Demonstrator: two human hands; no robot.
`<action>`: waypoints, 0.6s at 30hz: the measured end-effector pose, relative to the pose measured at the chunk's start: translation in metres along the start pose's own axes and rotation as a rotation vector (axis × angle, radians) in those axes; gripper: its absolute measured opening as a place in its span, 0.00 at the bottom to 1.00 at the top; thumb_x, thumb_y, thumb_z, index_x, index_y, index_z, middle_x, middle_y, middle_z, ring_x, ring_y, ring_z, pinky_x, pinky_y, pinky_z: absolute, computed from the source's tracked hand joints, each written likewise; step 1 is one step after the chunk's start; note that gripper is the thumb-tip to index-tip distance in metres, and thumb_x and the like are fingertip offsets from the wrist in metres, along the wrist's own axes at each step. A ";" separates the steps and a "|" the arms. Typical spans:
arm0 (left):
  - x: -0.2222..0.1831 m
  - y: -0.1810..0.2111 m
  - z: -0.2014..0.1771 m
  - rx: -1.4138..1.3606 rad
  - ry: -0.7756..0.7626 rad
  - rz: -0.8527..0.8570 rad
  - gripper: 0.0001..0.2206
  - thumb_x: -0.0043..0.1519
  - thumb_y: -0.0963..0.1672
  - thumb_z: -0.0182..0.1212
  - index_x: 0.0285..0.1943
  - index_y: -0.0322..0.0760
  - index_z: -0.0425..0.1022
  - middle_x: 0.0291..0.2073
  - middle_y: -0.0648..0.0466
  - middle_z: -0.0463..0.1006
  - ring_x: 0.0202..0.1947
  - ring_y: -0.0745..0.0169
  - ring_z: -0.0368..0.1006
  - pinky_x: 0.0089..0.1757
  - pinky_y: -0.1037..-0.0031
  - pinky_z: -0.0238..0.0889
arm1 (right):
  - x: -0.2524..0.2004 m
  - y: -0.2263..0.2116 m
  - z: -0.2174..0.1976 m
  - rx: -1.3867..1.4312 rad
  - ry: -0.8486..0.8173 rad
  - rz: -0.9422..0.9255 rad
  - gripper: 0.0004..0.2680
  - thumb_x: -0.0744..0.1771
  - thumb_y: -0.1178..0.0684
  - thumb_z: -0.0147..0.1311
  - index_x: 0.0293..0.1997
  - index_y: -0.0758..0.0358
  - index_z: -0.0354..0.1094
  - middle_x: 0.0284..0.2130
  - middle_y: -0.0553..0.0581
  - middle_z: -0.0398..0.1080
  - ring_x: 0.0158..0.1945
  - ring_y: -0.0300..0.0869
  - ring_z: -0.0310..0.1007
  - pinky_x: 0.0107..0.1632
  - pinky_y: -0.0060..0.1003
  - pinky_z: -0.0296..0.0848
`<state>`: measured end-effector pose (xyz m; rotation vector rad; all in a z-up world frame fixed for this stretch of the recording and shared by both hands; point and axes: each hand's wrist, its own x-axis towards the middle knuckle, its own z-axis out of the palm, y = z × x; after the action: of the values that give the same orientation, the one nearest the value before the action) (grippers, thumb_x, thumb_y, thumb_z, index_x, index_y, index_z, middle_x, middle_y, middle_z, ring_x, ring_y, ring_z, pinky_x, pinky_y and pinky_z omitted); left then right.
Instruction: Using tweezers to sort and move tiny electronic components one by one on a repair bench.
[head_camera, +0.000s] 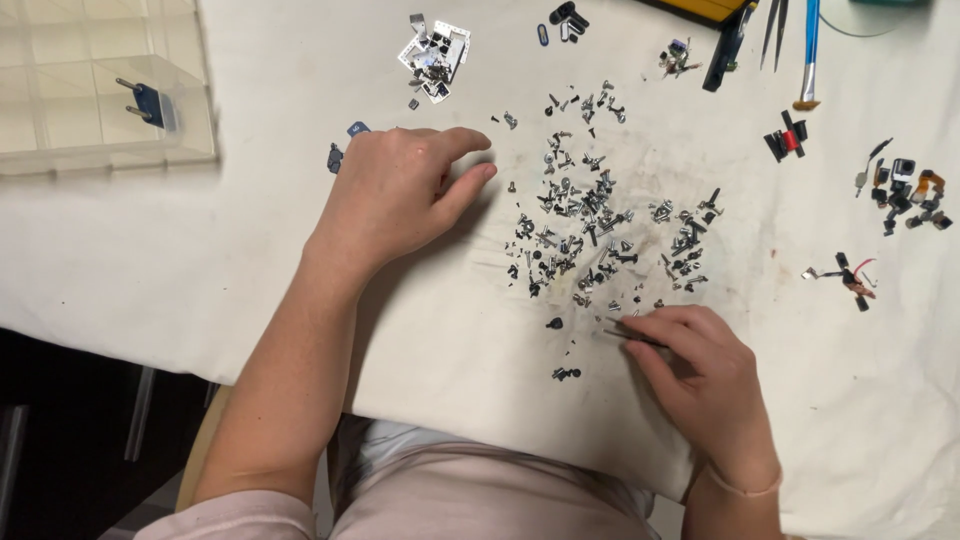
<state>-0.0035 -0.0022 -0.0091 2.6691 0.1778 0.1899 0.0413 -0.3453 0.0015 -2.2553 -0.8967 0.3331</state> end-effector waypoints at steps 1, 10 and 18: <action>0.000 0.000 0.001 -0.001 -0.003 0.000 0.12 0.67 0.49 0.55 0.51 0.46 0.81 0.24 0.57 0.82 0.27 0.50 0.77 0.26 0.58 0.62 | 0.000 0.003 0.005 0.001 -0.001 0.002 0.06 0.65 0.58 0.62 0.46 0.58 0.79 0.40 0.52 0.75 0.44 0.38 0.74 0.42 0.27 0.74; -0.004 0.000 0.000 -0.004 0.072 0.056 0.10 0.68 0.48 0.55 0.49 0.44 0.81 0.21 0.62 0.79 0.24 0.55 0.75 0.24 0.62 0.59 | 0.006 0.010 0.026 -0.116 0.170 -0.109 0.06 0.68 0.62 0.60 0.49 0.64 0.78 0.40 0.58 0.72 0.44 0.47 0.70 0.50 0.39 0.71; -0.008 -0.010 -0.024 -0.169 0.683 0.278 0.09 0.70 0.40 0.62 0.36 0.31 0.82 0.16 0.56 0.68 0.17 0.64 0.59 0.26 0.71 0.51 | 0.007 0.010 0.027 -0.141 0.166 -0.102 0.06 0.68 0.61 0.61 0.48 0.62 0.79 0.39 0.56 0.73 0.43 0.46 0.69 0.49 0.38 0.70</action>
<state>-0.0167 0.0159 0.0066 2.3492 -0.0034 1.1460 0.0392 -0.3327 -0.0249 -2.3155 -0.9682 0.0361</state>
